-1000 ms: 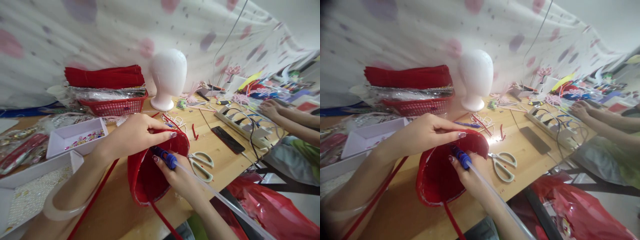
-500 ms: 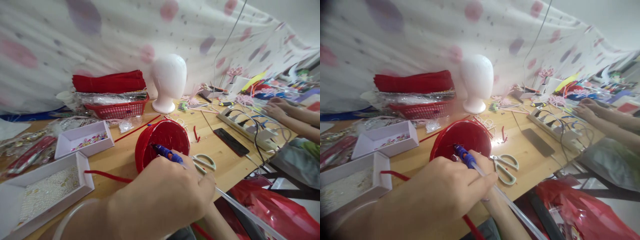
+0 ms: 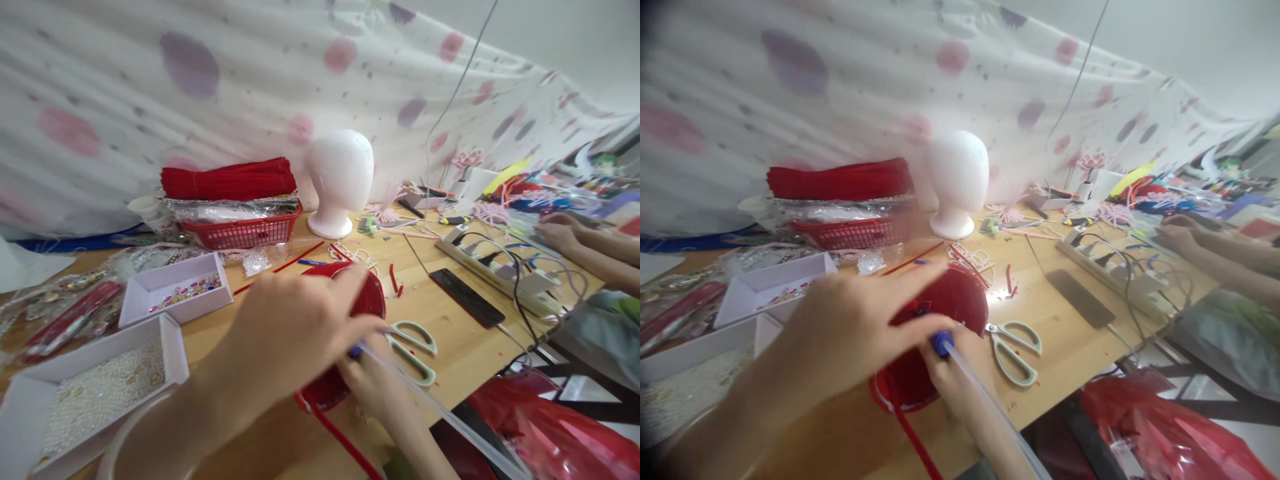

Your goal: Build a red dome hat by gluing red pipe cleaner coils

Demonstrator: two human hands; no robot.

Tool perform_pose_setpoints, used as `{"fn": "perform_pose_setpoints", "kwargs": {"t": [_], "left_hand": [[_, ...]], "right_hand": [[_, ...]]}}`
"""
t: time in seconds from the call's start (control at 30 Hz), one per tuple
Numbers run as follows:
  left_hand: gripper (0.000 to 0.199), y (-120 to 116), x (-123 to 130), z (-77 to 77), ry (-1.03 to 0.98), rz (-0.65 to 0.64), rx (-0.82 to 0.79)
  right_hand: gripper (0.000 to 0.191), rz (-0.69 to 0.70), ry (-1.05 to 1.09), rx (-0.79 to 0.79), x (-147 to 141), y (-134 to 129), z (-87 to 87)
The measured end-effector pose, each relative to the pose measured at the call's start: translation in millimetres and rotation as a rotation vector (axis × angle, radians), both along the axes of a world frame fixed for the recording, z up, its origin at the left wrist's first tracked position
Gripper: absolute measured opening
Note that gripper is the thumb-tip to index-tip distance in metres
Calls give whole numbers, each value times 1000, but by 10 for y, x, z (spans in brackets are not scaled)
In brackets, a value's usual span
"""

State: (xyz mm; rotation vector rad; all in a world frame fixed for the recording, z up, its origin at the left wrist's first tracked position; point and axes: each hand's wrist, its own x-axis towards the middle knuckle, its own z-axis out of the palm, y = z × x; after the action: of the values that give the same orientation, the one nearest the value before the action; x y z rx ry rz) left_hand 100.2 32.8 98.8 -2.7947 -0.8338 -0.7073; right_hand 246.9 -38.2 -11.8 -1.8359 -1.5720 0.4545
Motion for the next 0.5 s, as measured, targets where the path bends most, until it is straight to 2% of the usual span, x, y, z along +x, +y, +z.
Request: {"fn": "perform_pose_setpoints", "kwargs": {"t": [0.07, 0.1, 0.2, 0.37, 0.5], "left_hand": [[42, 126, -45, 49, 59, 196, -35], [37, 181, -58, 64, 91, 230, -86], [34, 283, -71, 84, 105, 201, -247], [42, 349, -81, 73, 9, 179, -316], [41, 455, -106, 33, -124, 48, -503]], "right_hand": [[42, -16, 41, -31, -19, 2, 29], [45, -27, 57, -43, -22, 4, 37], [47, -55, 73, -52, -17, 4, 35], [48, -77, 72, -53, -67, 4, 39], [47, -41, 79, -73, -140, 15, 86]]}}
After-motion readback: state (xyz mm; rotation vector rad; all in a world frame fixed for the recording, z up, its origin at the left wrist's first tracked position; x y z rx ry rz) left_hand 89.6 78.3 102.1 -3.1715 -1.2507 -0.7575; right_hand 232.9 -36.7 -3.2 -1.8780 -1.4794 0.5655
